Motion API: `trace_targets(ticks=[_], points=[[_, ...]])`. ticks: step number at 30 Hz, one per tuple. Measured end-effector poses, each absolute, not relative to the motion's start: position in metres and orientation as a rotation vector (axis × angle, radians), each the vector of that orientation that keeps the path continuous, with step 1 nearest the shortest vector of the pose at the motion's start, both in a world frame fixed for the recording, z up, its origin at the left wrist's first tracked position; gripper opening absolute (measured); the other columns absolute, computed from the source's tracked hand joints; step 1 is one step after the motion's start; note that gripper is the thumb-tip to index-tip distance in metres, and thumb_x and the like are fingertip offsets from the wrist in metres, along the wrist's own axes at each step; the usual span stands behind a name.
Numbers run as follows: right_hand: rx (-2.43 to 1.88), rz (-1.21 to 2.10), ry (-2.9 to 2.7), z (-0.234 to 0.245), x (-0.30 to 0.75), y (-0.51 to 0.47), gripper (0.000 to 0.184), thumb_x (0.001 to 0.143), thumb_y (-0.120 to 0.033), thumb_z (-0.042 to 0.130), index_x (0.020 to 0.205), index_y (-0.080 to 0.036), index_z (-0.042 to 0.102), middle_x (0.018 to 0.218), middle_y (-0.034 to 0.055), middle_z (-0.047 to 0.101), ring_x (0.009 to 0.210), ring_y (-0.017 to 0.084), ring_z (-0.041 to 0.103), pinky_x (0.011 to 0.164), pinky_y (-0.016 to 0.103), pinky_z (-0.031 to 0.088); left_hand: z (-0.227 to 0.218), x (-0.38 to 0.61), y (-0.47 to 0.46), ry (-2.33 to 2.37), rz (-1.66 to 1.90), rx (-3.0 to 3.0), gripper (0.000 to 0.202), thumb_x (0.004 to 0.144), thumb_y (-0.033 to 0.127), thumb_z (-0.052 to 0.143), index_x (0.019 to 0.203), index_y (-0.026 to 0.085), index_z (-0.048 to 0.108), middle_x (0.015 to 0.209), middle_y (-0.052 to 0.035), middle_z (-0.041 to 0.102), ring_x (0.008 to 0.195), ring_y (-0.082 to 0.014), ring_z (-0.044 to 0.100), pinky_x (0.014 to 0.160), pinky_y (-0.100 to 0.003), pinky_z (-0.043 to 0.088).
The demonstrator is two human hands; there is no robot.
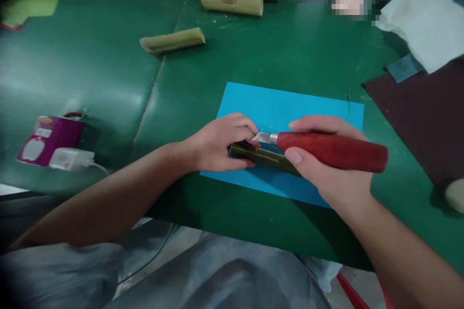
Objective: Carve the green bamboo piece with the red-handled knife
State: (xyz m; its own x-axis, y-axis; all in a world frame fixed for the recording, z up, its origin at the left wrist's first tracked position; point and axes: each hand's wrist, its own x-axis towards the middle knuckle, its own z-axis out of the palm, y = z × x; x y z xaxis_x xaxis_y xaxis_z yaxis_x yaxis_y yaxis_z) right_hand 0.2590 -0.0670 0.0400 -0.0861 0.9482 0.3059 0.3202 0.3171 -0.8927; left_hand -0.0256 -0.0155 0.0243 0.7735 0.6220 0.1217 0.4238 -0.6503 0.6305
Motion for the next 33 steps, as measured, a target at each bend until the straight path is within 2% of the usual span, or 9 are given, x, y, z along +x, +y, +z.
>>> trace_targets(ticks=[6,11,14,20,33], points=[[-1.179,0.633,-1.895,0.039,0.27,-0.074,0.019,0.097,-0.043,0.087,0.115,-0.039,0.087,0.104,0.0001,0.089,0.081,0.023,0.084,0.064,0.033,0.069,0.021,-0.028,-0.012,0.733,0.462,2.349,0.022,0.091,0.031,0.089,0.108,0.022,0.079,0.118,-0.0065,0.079,0.106,-0.0219,0.073,0.096,-0.036,0.054],[-0.94,0.788,-1.954,0.043,0.264,-0.069,0.032,0.093,-0.023,0.086,0.121,-0.038,0.084,0.104,0.0001,0.088,0.084,0.022,0.084,0.073,0.034,0.071,0.02,-0.029,-0.011,0.718,0.475,2.334,0.023,0.092,0.035,0.091,0.109,0.023,0.081,0.117,-0.0072,0.08,0.107,-0.0225,0.074,0.096,-0.036,0.055],[-0.854,0.857,-1.93,0.042,0.262,-0.064,0.035,0.09,-0.016,0.084,0.119,-0.037,0.083,0.099,-0.0002,0.087,0.082,0.022,0.082,0.071,0.035,0.069,0.02,-0.03,-0.011,0.708,0.496,2.33,0.023,0.092,0.035,0.091,0.109,0.023,0.081,0.116,-0.0068,0.08,0.106,-0.0222,0.074,0.095,-0.036,0.055],[-0.847,0.852,-1.945,0.042,0.261,-0.06,0.029,0.089,-0.014,0.08,0.109,-0.035,0.084,0.095,-0.0005,0.085,0.081,0.021,0.08,0.07,0.033,0.067,0.017,-0.032,-0.011,0.64,0.592,2.332,0.024,0.093,0.033,0.092,0.109,0.02,0.08,0.114,-0.0085,0.08,0.103,-0.022,0.075,0.094,-0.036,0.056],[-0.893,0.835,-2.003,0.045,0.261,-0.061,0.027,0.092,-0.015,0.081,0.111,-0.033,0.083,0.101,-0.0005,0.086,0.083,0.018,0.082,0.075,0.029,0.068,0.016,-0.031,-0.01,0.645,0.58,2.318,0.023,0.094,0.035,0.091,0.109,0.021,0.081,0.114,-0.0085,0.08,0.103,-0.0216,0.074,0.094,-0.036,0.056]])
